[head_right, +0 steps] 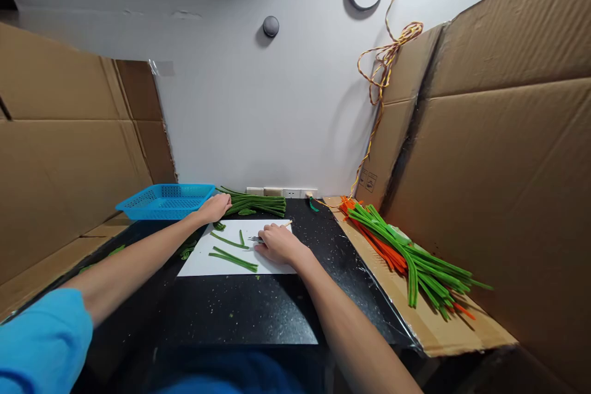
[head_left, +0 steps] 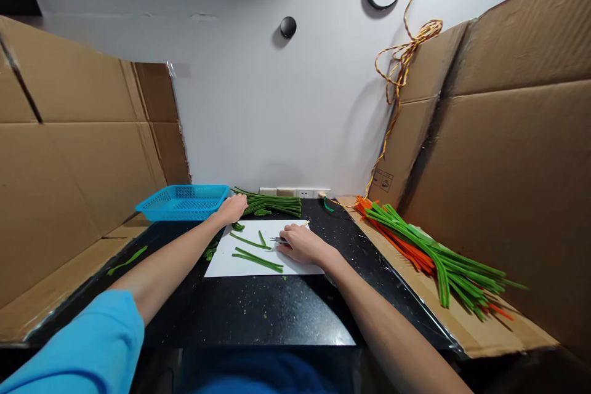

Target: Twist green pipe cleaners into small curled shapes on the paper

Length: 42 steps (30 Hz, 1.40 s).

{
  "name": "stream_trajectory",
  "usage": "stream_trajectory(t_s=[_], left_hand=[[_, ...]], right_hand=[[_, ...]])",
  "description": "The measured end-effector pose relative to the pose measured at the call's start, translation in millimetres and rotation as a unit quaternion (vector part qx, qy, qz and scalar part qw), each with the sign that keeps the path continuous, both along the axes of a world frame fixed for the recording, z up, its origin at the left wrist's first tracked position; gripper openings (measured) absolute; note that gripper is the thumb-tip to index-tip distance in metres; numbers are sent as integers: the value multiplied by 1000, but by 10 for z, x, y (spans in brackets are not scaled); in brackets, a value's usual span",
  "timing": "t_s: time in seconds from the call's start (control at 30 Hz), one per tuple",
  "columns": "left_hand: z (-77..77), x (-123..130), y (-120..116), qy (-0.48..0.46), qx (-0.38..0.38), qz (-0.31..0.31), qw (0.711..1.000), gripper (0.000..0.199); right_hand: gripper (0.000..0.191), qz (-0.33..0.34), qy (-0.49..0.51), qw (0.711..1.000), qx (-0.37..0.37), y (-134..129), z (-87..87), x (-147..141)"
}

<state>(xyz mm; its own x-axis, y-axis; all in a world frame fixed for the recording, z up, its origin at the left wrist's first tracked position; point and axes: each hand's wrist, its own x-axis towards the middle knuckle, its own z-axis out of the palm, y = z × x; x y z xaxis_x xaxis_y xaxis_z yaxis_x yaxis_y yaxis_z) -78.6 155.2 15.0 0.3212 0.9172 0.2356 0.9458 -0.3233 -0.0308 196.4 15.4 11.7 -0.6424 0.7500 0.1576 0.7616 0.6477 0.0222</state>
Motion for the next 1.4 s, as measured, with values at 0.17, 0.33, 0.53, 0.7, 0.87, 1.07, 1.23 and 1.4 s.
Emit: stream_trajectory(t_s=[0.17, 0.33, 0.53, 0.7, 0.87, 1.07, 1.23, 1.4], left_hand=[[83, -100, 60, 7, -43, -44, 998, 21], [246, -131, 169, 5, -89, -61, 994, 23], [284, -99, 191, 16, -101, -73, 992, 24], [290, -135, 172, 44, -90, -73, 992, 10], [362, -140, 126, 74, -86, -70, 991, 11], [509, -65, 128, 118, -90, -70, 986, 11], [485, 39, 147, 157, -80, -63, 982, 16], [399, 111, 156, 184, -48, -49, 981, 19]], right_hand=[[25, 11, 6, 1000, 8, 22, -36, 6], [24, 18, 7, 1000, 9, 24, -39, -9], [22, 13, 8, 1000, 5, 13, -29, -11], [19, 14, 24, 1000, -7, 9, -29, -3], [19, 12, 33, 999, -6, -17, -7, -18], [18, 12, 35, 999, -12, -23, -13, -23], [17, 23, 39, 999, -5, -5, -18, -19], [16, 30, 44, 999, -2, -10, -3, -20]])
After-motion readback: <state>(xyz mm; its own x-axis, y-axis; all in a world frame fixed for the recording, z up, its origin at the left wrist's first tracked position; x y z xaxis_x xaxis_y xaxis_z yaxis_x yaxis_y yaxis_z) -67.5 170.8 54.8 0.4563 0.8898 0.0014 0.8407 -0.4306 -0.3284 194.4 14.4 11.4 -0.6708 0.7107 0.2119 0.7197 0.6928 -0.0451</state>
